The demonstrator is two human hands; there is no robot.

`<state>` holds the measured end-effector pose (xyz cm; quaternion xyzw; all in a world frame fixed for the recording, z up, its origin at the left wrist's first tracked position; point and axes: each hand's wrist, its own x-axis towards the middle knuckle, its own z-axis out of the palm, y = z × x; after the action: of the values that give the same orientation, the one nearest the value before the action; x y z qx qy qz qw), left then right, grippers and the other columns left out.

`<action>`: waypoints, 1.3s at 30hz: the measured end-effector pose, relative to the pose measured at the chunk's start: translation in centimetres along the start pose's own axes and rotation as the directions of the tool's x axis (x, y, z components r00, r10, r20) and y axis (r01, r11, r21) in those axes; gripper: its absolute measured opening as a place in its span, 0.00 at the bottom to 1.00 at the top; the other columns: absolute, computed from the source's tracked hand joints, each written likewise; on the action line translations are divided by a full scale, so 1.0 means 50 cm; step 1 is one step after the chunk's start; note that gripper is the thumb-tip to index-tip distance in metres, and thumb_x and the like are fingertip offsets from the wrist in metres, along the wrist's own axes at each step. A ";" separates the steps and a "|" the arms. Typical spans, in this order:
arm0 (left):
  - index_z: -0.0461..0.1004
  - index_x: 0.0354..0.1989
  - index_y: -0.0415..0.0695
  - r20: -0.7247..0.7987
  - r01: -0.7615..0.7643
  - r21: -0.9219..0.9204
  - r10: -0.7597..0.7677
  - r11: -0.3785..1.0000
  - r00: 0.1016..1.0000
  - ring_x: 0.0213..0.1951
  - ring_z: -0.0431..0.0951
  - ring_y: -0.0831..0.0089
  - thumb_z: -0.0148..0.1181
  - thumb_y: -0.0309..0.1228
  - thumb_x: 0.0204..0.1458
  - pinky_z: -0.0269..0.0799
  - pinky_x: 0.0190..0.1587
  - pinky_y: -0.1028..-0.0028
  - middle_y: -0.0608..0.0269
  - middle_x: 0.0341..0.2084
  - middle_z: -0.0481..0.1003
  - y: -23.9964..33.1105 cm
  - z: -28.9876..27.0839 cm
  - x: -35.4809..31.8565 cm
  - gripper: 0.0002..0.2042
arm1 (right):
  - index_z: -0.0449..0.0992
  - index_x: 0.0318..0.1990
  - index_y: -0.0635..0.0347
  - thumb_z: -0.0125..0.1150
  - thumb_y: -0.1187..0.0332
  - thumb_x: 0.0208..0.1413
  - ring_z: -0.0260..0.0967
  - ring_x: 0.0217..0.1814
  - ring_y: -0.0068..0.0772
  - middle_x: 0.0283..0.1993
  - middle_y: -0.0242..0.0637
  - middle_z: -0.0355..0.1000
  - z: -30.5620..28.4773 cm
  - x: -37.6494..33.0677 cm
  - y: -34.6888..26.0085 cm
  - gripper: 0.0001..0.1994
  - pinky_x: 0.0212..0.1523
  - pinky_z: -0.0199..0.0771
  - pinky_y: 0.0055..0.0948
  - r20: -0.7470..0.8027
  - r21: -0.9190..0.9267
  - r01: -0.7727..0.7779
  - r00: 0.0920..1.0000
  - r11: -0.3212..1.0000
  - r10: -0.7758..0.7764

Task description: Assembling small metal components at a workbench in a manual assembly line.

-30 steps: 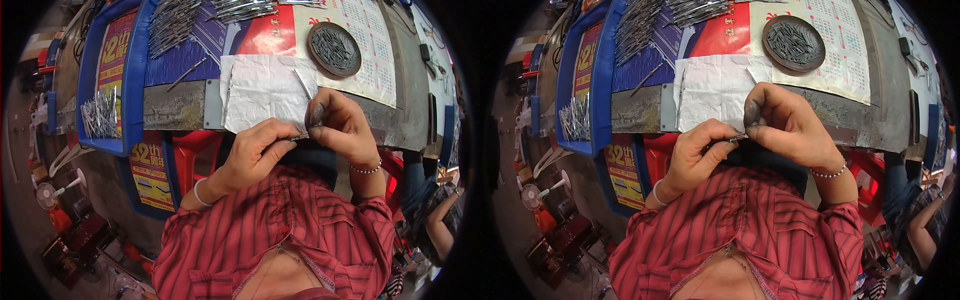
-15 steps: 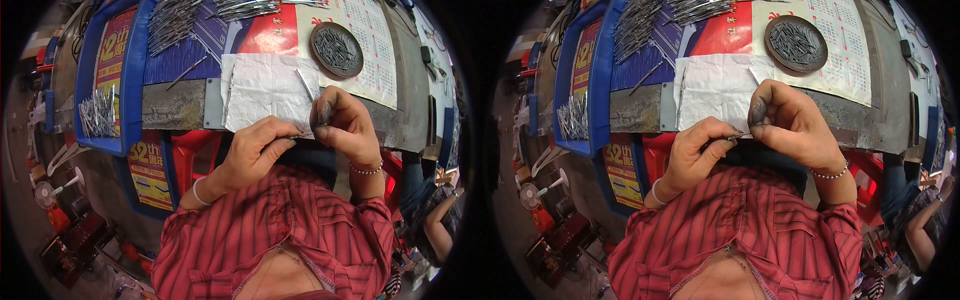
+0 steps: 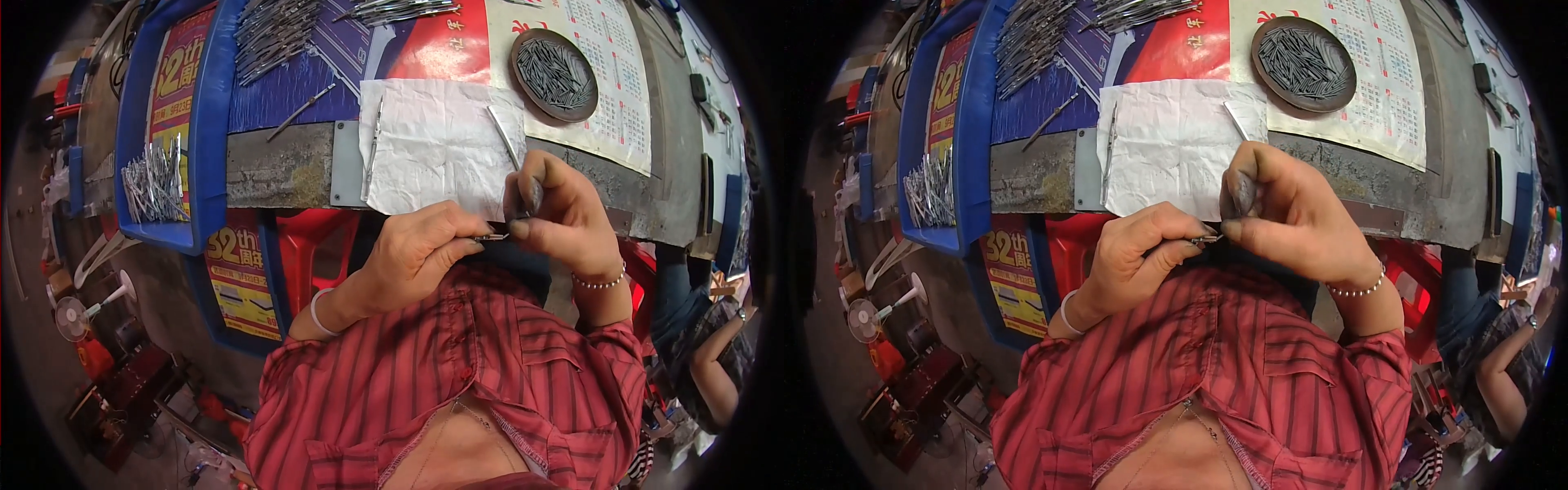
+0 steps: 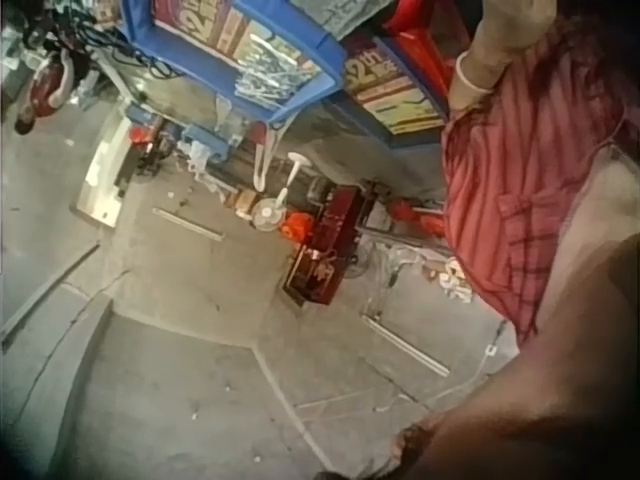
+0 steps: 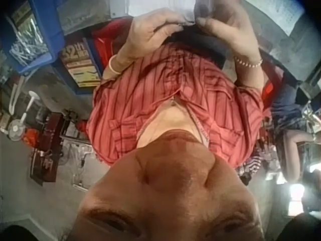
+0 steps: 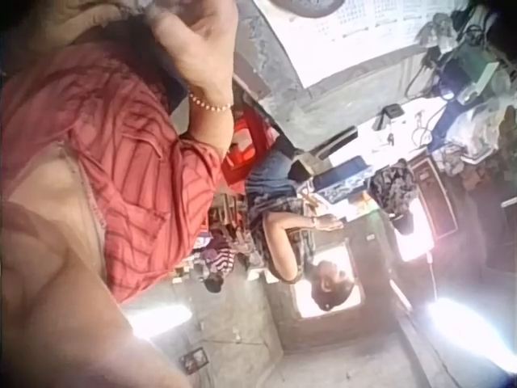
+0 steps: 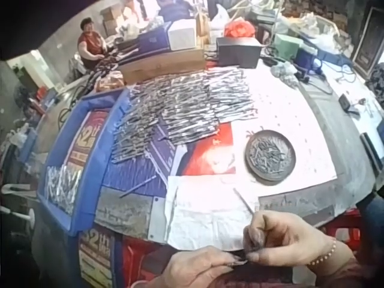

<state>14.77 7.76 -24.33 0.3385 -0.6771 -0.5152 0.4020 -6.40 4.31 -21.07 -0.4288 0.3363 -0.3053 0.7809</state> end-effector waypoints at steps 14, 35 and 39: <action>0.73 0.36 0.37 -0.048 0.024 0.068 -0.021 0.997 0.999 0.26 0.76 0.62 0.60 0.19 0.48 0.70 0.29 0.71 0.56 0.25 0.72 0.024 0.005 -0.012 0.07 | 0.59 0.35 0.60 0.56 0.82 0.48 0.60 0.28 0.18 0.30 0.30 0.61 0.019 -0.019 0.025 0.12 0.27 0.63 0.18 -0.157 0.116 -0.023 0.987 0.993 0.041; 0.72 0.40 0.36 -0.023 0.181 -0.147 -0.186 0.972 0.982 0.30 0.74 0.82 0.54 0.20 0.55 0.70 0.33 0.83 0.63 0.31 0.75 0.001 0.011 -0.020 0.05 | 0.60 0.36 0.60 0.57 0.83 0.49 0.63 0.28 0.17 0.31 0.32 0.64 0.033 -0.019 0.036 0.12 0.28 0.63 0.16 -0.163 0.130 0.118 0.982 0.985 -0.096; 0.72 0.39 0.36 -0.037 0.162 -0.131 -0.168 0.978 0.985 0.30 0.74 0.80 0.55 0.19 0.55 0.71 0.33 0.82 0.63 0.31 0.75 -0.001 0.011 -0.019 0.05 | 0.60 0.36 0.60 0.57 0.83 0.49 0.64 0.27 0.17 0.31 0.32 0.64 0.035 -0.018 0.032 0.13 0.27 0.63 0.16 -0.177 0.181 0.144 0.978 0.973 -0.112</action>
<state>14.72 8.83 -24.65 0.3793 -0.6025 -0.5807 0.3949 -5.25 6.53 -21.54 -0.3450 0.3405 -0.4210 0.7667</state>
